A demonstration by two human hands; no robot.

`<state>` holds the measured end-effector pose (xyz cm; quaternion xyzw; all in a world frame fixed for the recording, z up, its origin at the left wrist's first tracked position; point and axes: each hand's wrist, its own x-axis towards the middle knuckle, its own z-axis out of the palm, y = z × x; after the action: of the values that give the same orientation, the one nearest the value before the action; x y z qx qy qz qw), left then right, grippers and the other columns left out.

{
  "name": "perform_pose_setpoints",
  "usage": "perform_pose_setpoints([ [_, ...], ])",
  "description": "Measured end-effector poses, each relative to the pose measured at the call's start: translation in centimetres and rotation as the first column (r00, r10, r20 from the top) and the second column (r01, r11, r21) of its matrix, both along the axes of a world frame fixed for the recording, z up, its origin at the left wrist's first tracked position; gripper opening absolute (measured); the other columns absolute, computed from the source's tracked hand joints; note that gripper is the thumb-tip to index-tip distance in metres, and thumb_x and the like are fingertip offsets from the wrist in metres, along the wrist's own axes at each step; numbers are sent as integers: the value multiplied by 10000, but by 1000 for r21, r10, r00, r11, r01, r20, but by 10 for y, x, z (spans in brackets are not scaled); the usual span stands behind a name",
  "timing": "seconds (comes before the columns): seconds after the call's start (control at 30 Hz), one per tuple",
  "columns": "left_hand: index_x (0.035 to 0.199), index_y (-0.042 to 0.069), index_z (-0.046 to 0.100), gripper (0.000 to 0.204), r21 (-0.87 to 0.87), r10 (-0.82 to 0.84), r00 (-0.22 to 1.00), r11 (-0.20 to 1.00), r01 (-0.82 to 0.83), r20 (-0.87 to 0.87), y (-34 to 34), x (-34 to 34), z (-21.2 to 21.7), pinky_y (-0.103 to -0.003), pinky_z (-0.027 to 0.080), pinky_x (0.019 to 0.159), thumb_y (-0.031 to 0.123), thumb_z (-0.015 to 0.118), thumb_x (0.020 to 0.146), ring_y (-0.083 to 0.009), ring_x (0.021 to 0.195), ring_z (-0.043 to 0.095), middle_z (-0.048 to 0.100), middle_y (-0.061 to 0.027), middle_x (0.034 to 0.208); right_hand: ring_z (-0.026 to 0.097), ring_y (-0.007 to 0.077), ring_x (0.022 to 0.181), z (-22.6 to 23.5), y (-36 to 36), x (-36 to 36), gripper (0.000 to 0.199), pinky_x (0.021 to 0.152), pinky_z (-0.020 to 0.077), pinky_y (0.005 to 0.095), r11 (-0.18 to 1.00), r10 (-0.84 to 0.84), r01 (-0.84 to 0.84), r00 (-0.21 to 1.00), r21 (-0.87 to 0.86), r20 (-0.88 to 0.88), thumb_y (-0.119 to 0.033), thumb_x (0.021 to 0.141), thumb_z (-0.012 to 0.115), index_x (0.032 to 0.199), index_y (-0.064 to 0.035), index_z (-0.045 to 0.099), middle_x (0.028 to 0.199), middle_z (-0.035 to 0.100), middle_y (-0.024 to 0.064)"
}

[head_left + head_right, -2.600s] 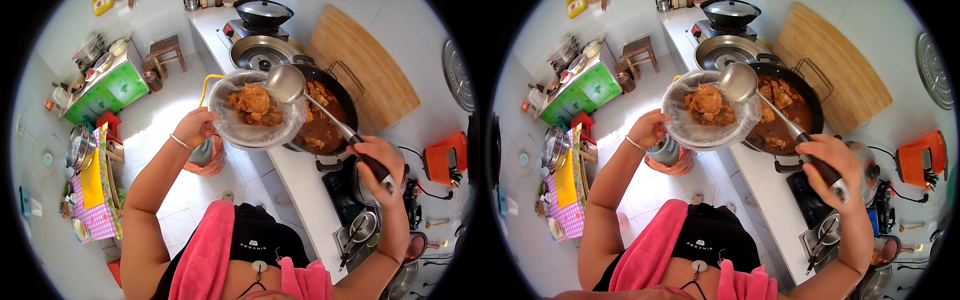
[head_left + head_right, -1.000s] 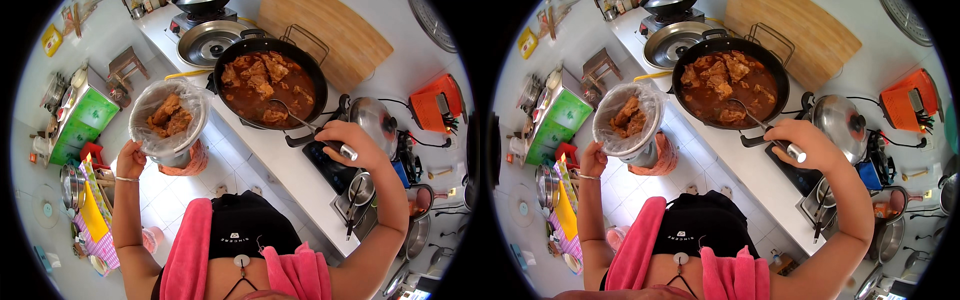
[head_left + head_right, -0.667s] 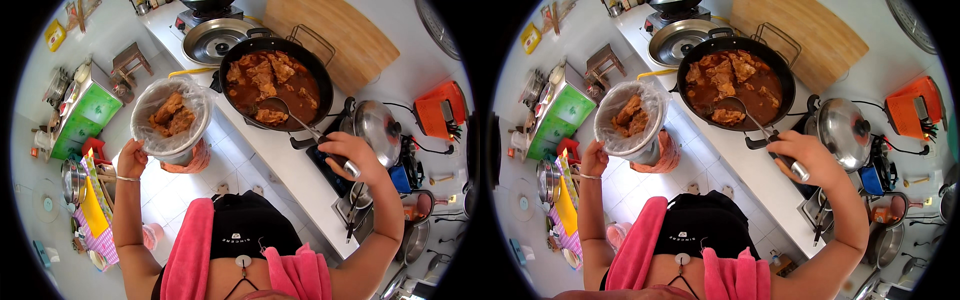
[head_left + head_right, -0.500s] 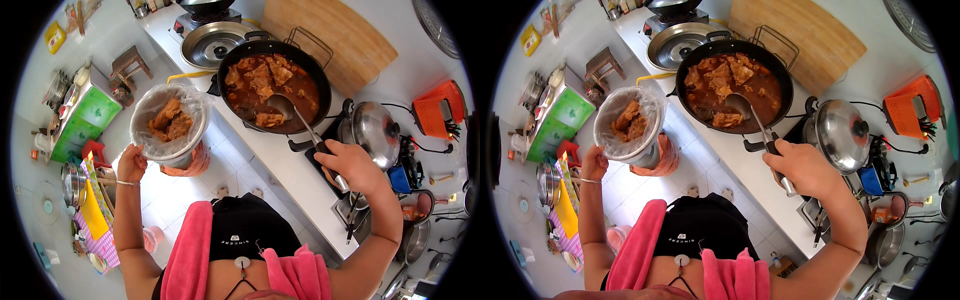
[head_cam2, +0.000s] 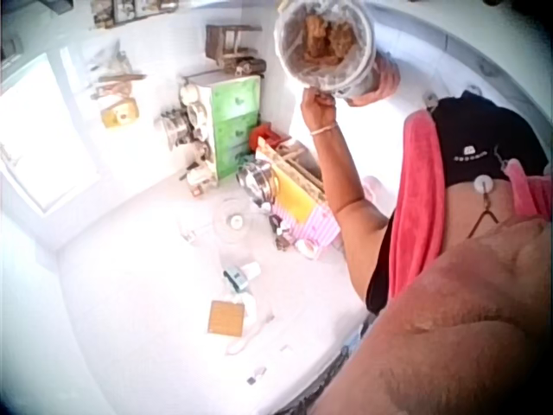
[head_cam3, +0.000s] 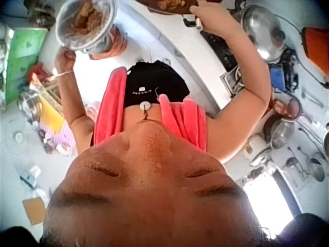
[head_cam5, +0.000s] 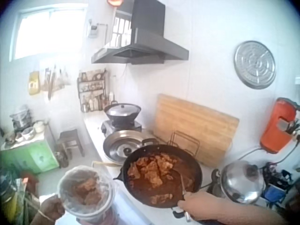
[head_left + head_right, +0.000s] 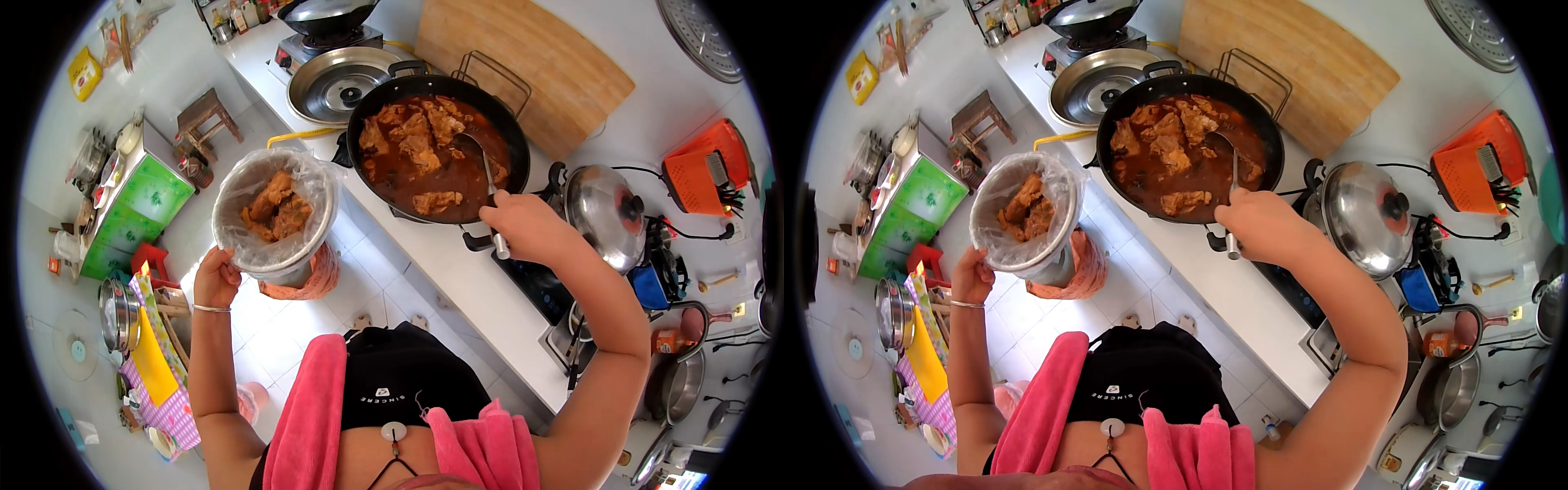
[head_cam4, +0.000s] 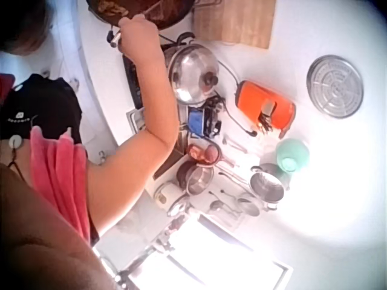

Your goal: The person prepares a plastic bag by lining a metal bowl, then uses a ladle to scoop cooked meat from a wok into the bag. After filling the bag, they tie it shut, walk outside, and place the bag into the front basket of a scooter.

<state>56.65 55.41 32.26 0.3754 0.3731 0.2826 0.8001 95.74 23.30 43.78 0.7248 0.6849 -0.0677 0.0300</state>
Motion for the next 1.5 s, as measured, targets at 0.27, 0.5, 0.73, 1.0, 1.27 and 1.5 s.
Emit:
perform_pose_setpoints([
  [0.27, 889, 20, 559, 76, -34, 52, 999, 998, -52, -12, -3, -4, -5, -177, 353, 363, 48, 540, 821, -72, 429, 463, 558, -19, 618, 609, 280, 780, -20, 6, 19, 203, 689, 489, 353, 916, 13, 100, 960, 388, -278, -51, 698, 658, 893, -30, 606, 818, 618, 132],
  [0.5, 901, 31, 561, 86, -5, 63, 997, 998, -64, -52, -4, -8, 4, -173, 340, 366, 45, 536, 819, -68, 437, 462, 558, -11, 627, 570, 94, 758, -42, -11, 17, 182, 709, 455, 230, 705, -159, 652, 528, 279, -834, -35, 770, 661, 946, 0, 632, 831, 643, 52],
  [0.73, 929, 34, 555, 103, 6, 54, 998, 999, -54, -44, -6, -9, 13, -167, 345, 367, 50, 527, 830, -56, 465, 479, 583, -7, 679, 621, 109, 808, -28, -39, 13, 189, 735, 487, 228, 615, -155, 753, 406, 234, -901, -14, 796, 656, 983, 8, 638, 873, 653, 55],
  [1.0, 886, 46, 548, 58, -4, 54, 998, 999, -54, -41, -3, -4, 8, -172, 356, 371, 57, 541, 829, -61, 465, 478, 571, -5, 656, 627, 150, 832, -25, -47, 5, 234, 746, 495, 249, 705, -130, 573, 684, 418, -718, 30, 781, 645, 1013, 9, 620, 933, 635, 93],
  [1.27, 876, 31, 547, 61, -20, 36, 999, 999, -36, -23, -3, 2, 3, -173, 360, 375, 64, 550, 825, -68, 457, 466, 554, -16, 629, 581, 310, 776, -16, -32, -7, 315, 661, 487, 351, 844, -6, 187, 941, 503, -339, 6, 724, 653, 1028, -56, 593, 904, 566, 119],
  [1.5, 905, 15, 555, 94, -44, 33, 999, 998, -34, -12, -1, -4, -6, -169, 354, 368, 57, 550, 821, -62, 460, 463, 553, -15, 647, 580, 309, 761, -18, -28, -8, 301, 644, 483, 356, 858, 10, 184, 928, 480, -373, -2, 730, 653, 1020, -54, 593, 894, 565, 121],
])
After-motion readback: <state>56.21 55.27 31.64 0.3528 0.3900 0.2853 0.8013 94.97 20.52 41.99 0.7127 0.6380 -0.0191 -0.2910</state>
